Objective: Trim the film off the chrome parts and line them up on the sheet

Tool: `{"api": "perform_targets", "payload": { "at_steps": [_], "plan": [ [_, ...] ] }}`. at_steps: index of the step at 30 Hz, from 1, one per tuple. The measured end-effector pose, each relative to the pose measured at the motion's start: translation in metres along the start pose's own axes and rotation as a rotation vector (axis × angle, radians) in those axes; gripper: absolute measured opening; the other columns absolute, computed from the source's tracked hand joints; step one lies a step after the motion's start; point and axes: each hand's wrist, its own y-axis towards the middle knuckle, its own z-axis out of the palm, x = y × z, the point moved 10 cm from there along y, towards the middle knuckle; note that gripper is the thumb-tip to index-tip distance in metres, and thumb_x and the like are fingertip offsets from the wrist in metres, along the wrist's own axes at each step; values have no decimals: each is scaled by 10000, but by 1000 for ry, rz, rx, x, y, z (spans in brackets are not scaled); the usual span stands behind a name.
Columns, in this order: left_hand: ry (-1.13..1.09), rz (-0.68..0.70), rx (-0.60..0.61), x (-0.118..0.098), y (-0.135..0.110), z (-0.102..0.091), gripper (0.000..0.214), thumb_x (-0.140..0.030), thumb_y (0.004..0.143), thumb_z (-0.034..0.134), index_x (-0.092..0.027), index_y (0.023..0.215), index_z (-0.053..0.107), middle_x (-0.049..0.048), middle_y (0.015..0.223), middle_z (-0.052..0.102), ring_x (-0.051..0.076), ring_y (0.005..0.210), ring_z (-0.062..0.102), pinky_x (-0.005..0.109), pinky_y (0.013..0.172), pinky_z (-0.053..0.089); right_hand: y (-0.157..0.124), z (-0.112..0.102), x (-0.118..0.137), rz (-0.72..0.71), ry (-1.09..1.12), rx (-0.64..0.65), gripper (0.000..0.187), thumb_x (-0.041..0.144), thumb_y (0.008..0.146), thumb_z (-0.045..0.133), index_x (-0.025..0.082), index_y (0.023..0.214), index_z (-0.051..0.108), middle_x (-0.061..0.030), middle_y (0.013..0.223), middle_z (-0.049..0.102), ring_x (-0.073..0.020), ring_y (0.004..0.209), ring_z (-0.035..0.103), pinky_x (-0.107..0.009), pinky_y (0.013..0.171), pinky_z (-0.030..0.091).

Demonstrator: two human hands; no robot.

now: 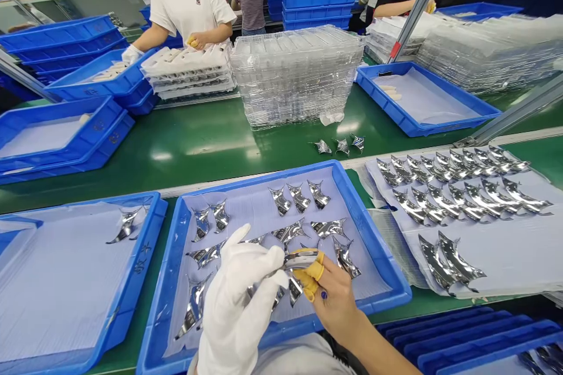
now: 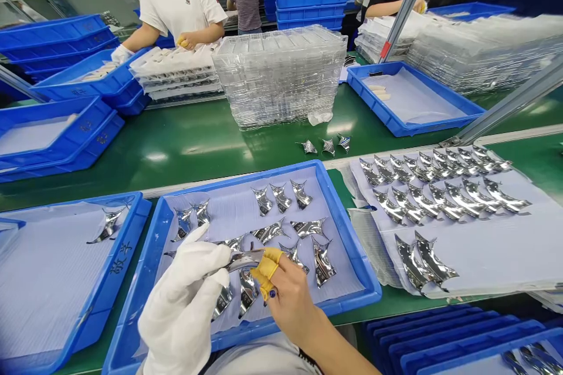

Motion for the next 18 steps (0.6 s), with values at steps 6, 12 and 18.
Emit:
{"api": "perform_targets", "payload": {
  "at_steps": [6, 12, 18],
  "plan": [
    [-73, -290, -28, 35, -11, -2, 202, -236, 914, 749, -341, 1081, 796, 6, 1097, 813, 240, 1156, 706, 415, 1038, 559, -3, 7, 9, -24, 39, 84, 365, 102, 1026, 496, 221, 1271, 740, -151, 1139, 770, -229, 917, 768, -311, 760, 645],
    [-196, -493, -13, 56, -13, -2, 202, -358, 845, 828, -261, 1022, 832, 66, 1085, 821, 251, 1017, 766, 342, 904, 639, 0, -3, -6, 179, 111, 57, 339, 297, 1079, 444, 211, 1227, 737, -82, 867, 757, -222, 747, 706, -320, 693, 608],
    [-252, -496, 45, 57, -11, 0, 187, -337, 880, 796, -266, 1050, 825, 65, 1080, 819, 226, 997, 771, 296, 884, 638, 0, -5, -7, 358, 60, 184, 423, 504, 1101, 391, 252, 1347, 625, -19, 750, 646, -199, 613, 580, -311, 598, 510]
  ]
}}
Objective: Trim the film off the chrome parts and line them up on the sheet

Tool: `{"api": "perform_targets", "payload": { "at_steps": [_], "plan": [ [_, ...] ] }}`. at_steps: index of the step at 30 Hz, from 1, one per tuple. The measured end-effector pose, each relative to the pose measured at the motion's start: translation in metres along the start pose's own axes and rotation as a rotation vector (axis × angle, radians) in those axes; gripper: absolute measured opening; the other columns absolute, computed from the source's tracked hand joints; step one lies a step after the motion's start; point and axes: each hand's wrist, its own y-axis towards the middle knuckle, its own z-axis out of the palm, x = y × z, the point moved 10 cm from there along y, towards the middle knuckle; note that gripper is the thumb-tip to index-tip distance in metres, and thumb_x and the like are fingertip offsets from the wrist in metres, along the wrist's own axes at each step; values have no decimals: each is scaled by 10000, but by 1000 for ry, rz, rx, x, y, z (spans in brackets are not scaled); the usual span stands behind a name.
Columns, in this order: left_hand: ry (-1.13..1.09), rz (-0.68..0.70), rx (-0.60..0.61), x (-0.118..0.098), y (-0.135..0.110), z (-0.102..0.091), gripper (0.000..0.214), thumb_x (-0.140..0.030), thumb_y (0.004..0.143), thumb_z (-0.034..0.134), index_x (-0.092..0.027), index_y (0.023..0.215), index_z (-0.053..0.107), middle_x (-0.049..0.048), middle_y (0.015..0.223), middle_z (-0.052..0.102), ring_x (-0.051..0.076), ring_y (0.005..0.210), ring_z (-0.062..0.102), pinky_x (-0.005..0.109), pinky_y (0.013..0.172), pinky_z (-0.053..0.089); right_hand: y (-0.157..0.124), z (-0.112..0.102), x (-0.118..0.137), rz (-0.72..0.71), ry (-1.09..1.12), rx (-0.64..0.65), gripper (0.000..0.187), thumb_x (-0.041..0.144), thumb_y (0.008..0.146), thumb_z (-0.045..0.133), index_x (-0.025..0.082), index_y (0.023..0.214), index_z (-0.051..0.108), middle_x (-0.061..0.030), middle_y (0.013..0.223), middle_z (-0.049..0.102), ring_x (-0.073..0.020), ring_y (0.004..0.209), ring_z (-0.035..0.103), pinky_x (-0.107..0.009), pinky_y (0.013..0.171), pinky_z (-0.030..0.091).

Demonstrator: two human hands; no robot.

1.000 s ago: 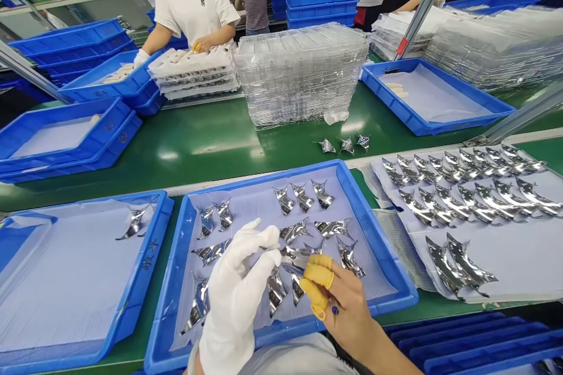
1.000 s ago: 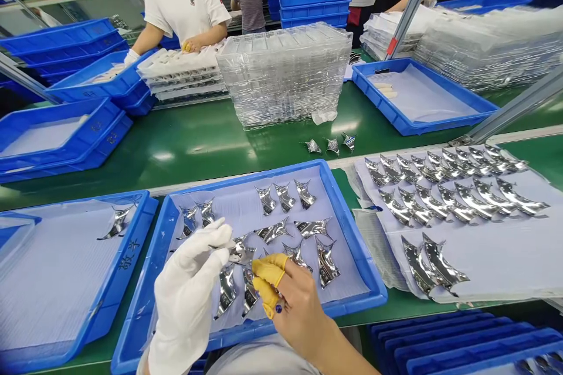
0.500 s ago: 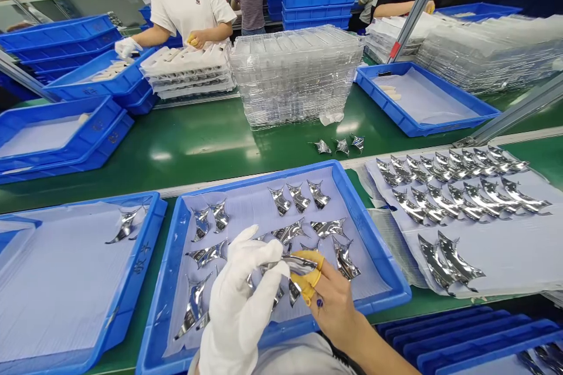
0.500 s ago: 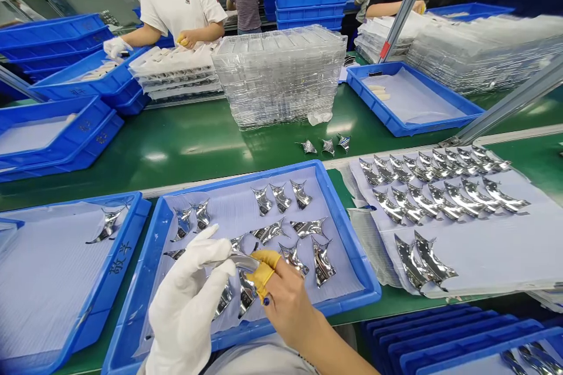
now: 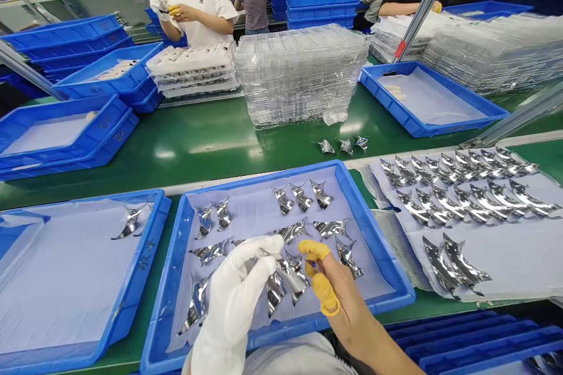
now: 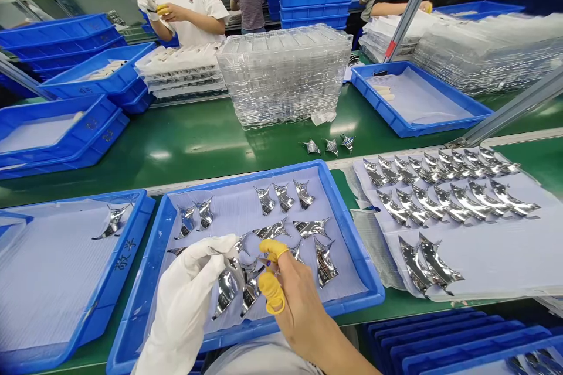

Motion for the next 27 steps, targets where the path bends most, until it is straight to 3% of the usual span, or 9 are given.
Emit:
{"api": "perform_targets", "payload": {
  "at_steps": [3, 7, 11, 14, 22, 27],
  "plan": [
    [32, 163, 73, -18, -1, 5, 159, -268, 935, 725, -290, 1068, 810, 51, 1084, 805, 218, 1049, 743, 306, 912, 617, -1, -2, 14, -53, -28, 26, 421, 425, 1133, 314, 288, 1351, 647, -29, 763, 637, -218, 704, 606, -333, 690, 522],
    [85, 273, 123, -28, -4, 9, 182, -215, 973, 647, -297, 1057, 786, 47, 1061, 788, 223, 1091, 709, 339, 953, 583, 0, 0, 24, -121, 26, 35, 372, 379, 1123, 403, 293, 1308, 715, -38, 813, 624, -196, 680, 569, -300, 616, 507],
    [75, 297, 165, -30, -6, 13, 186, -214, 990, 610, -280, 1049, 774, 64, 1040, 775, 232, 1055, 708, 355, 935, 582, 1, 2, 27, -180, 60, -11, 325, 372, 1107, 486, 291, 1237, 772, -30, 787, 614, -174, 641, 558, -270, 562, 488],
    [53, 298, 178, -31, -7, 16, 189, -205, 993, 604, -278, 1057, 767, 60, 1033, 772, 216, 1014, 716, 320, 889, 592, -1, 3, 28, -185, 39, -18, 323, 335, 1104, 490, 290, 1295, 747, -27, 794, 611, -169, 632, 551, -273, 566, 492],
    [53, 286, 194, -31, -7, 20, 246, -177, 1005, 589, -284, 1157, 750, 45, 1105, 771, 182, 1050, 709, 276, 932, 577, -7, 6, 40, -292, 20, -2, 434, 160, 1085, 436, 306, 1449, 622, -23, 826, 544, -178, 689, 552, -278, 568, 464],
    [40, 287, 202, -35, -9, 22, 248, -189, 1016, 582, -310, 1155, 749, 12, 1105, 772, 139, 1047, 705, 218, 946, 561, -7, 7, 47, -379, -31, -39, 503, 31, 998, 433, 266, 1391, 641, -39, 858, 590, -187, 705, 530, -288, 589, 433]
  ]
}}
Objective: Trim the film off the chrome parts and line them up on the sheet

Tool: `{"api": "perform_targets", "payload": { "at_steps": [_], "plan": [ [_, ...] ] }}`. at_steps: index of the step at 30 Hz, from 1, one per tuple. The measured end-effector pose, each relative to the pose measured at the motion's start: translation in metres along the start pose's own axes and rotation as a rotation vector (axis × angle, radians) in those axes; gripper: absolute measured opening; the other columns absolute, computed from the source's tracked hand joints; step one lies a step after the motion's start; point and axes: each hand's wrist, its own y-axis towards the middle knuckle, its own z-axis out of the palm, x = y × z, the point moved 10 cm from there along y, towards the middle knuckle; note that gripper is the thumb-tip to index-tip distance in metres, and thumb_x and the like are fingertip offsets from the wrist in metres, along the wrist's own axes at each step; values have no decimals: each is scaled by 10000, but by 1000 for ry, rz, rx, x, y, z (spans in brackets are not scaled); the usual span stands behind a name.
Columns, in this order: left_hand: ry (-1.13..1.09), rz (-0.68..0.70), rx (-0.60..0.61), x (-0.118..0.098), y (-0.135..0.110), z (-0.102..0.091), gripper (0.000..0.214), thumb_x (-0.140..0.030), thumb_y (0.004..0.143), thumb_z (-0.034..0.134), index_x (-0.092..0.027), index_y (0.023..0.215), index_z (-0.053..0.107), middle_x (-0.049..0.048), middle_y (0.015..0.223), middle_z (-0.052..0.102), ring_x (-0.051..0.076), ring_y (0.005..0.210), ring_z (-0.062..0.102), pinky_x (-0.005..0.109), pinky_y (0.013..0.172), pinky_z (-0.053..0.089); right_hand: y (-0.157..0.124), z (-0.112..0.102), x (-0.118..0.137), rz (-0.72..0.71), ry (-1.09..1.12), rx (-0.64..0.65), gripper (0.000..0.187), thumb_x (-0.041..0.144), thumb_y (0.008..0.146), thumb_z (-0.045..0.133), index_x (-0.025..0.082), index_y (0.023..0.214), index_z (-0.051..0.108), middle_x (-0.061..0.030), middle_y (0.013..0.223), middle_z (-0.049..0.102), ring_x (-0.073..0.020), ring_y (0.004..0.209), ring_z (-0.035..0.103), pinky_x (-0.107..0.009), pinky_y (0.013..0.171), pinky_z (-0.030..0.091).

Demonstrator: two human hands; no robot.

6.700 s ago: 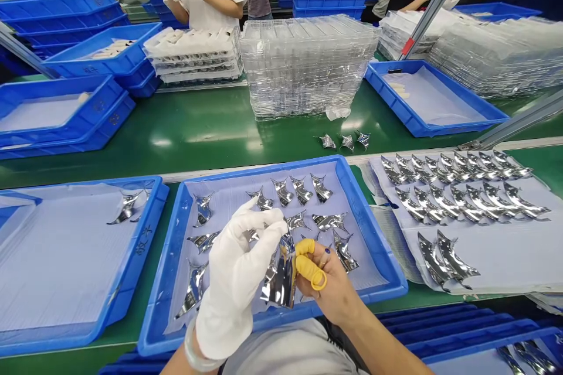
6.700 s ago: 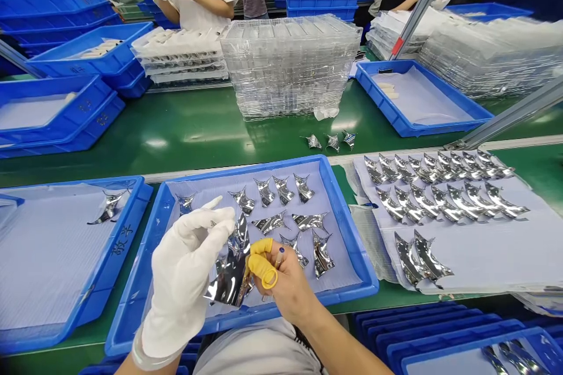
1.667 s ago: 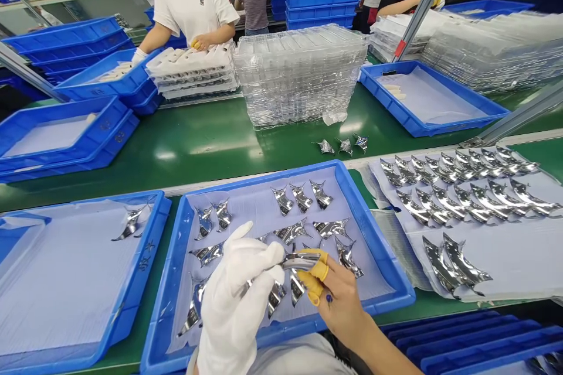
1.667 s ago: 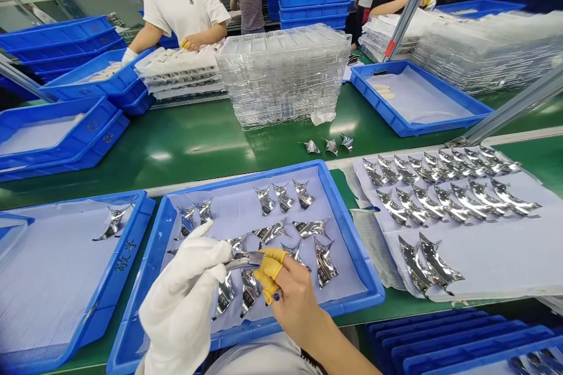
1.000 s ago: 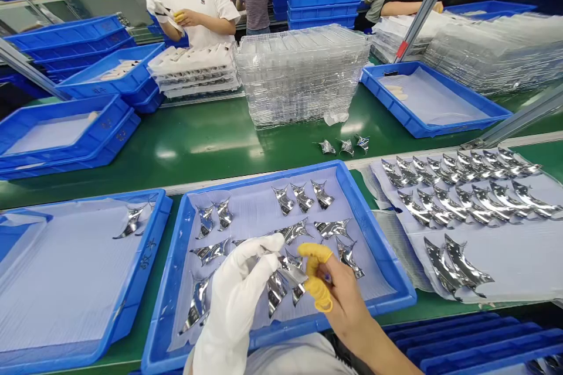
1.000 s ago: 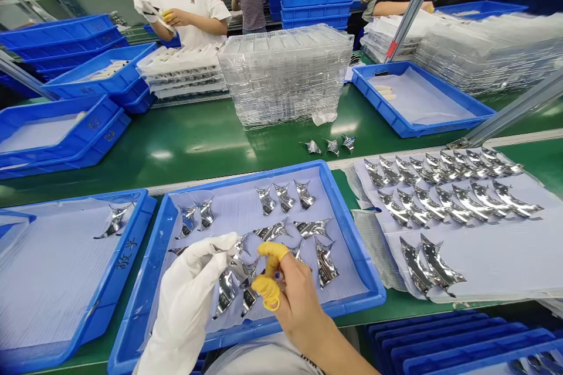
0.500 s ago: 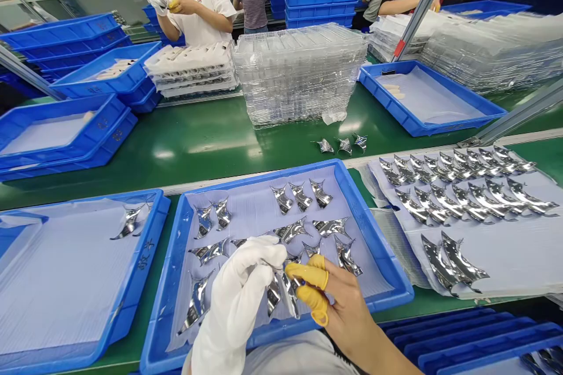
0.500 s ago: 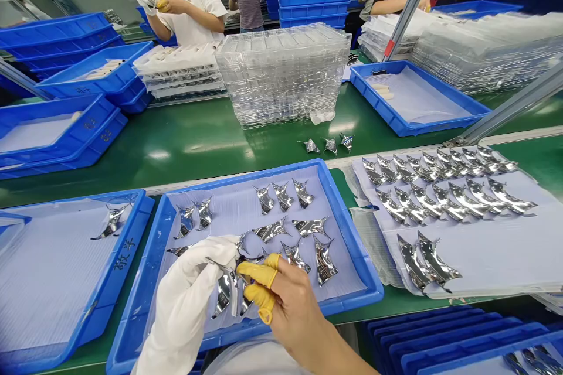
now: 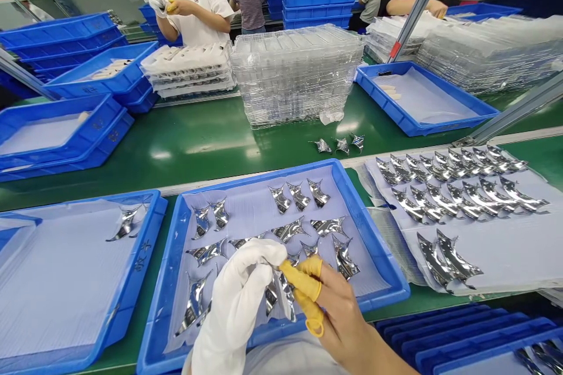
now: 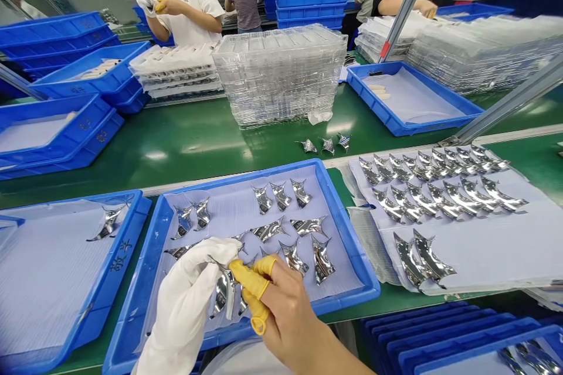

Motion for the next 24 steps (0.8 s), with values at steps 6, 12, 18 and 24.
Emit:
{"api": "perform_targets", "payload": {
  "at_steps": [6, 12, 18, 24],
  "plan": [
    [-19, -8, -38, 0, -1, 0, 222, -221, 1006, 619, -331, 1132, 765, -20, 1066, 796, 110, 1011, 726, 180, 943, 560, 4, -3, 7, -63, -63, -55, 375, 2, 959, 427, 228, 1057, 710, -10, 727, 552, -193, 651, 470, -294, 583, 387],
    [-55, -6, -78, 4, -4, 2, 199, -232, 986, 651, -329, 1092, 788, -19, 1038, 814, 117, 983, 748, 184, 914, 575, 1, 0, 1, -33, -56, -72, 412, 0, 932, 418, 229, 1124, 702, 10, 716, 543, -186, 623, 464, -321, 666, 447],
    [-78, -59, -96, 15, -9, 2, 180, -242, 971, 675, -318, 1077, 799, 0, 1060, 822, 135, 984, 757, 197, 897, 586, 3, 2, -13, 107, 63, -92, 358, 47, 948, 440, 241, 1002, 736, 7, 685, 538, -194, 641, 465, -299, 602, 405],
    [-90, -93, -122, 22, -10, -5, 210, -240, 987, 652, -323, 1122, 790, 2, 1097, 817, 131, 1000, 746, 198, 908, 580, 2, -1, -9, 72, 50, -83, 440, 51, 967, 446, 272, 1228, 724, 15, 723, 564, -184, 632, 479, -329, 680, 450]
  ]
}}
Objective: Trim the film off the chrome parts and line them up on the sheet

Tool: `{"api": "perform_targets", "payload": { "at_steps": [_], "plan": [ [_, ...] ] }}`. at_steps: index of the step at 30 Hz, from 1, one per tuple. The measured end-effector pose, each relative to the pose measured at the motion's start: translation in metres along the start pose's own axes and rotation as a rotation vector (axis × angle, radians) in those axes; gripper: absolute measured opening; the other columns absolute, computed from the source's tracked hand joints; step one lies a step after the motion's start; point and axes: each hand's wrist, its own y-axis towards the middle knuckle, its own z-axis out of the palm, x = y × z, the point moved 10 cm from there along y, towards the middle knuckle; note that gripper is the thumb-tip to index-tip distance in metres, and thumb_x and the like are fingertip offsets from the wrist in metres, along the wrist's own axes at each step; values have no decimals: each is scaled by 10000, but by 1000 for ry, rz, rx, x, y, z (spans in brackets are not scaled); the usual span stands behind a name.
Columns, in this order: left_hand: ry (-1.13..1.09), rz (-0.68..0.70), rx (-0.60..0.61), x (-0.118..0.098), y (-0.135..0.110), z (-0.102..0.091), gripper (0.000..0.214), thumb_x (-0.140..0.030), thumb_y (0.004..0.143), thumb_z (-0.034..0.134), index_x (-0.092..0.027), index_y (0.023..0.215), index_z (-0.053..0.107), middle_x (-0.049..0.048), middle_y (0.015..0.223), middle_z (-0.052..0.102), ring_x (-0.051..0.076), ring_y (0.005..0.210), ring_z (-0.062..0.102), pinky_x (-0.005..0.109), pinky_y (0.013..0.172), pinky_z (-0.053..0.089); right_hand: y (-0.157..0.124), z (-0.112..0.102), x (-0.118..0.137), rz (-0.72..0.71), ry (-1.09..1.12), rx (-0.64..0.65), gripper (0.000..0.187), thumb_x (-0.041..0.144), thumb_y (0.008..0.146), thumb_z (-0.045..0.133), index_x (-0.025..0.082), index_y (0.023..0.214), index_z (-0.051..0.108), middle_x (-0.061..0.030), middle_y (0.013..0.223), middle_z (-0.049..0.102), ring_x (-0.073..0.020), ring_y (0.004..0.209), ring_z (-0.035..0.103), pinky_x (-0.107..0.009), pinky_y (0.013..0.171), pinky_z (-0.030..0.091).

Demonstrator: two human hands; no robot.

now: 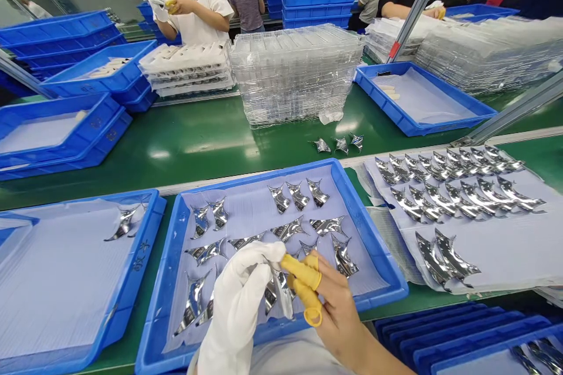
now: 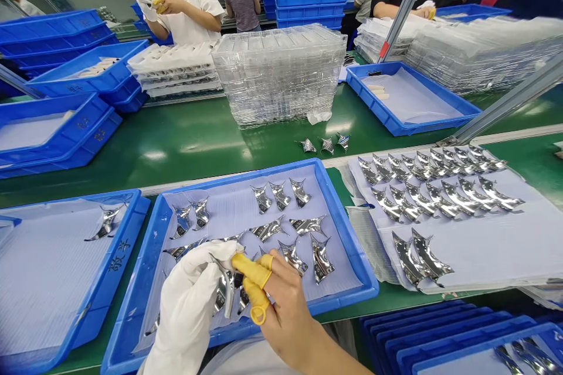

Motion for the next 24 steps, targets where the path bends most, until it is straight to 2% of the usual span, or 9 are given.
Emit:
{"api": "perform_targets", "payload": {
  "at_steps": [6, 16, 20, 24],
  "plan": [
    [27, -5, 14, 1, -2, -2, 209, -247, 989, 646, -327, 1122, 786, -4, 1112, 815, 131, 1034, 742, 197, 925, 574, -3, 0, 10, -133, -58, -5, 531, -2, 946, 451, 253, 1359, 668, -2, 775, 606, -183, 658, 503, -328, 669, 451],
    [-18, 67, 24, -16, 3, 6, 197, -245, 975, 654, -299, 1092, 802, 44, 1053, 814, 195, 990, 752, 296, 884, 612, -5, -1, 11, -142, -51, -19, 431, 48, 975, 493, 251, 1284, 714, -10, 739, 601, -186, 661, 484, -310, 597, 424],
    [-28, 60, 34, -15, 3, 8, 204, -221, 971, 652, -303, 1075, 808, 47, 1033, 815, 203, 980, 753, 315, 884, 615, -5, -1, 10, -151, -65, -40, 454, 54, 985, 465, 260, 1313, 702, -11, 731, 596, -188, 646, 485, -313, 585, 414],
    [-6, 54, 34, -10, 0, 7, 221, -202, 972, 647, -305, 1090, 802, 33, 1051, 817, 183, 1007, 752, 285, 919, 602, -4, -1, 10, -143, -90, -54, 474, 33, 971, 457, 256, 1313, 698, -7, 733, 603, -182, 627, 486, -316, 598, 427]
  ]
}}
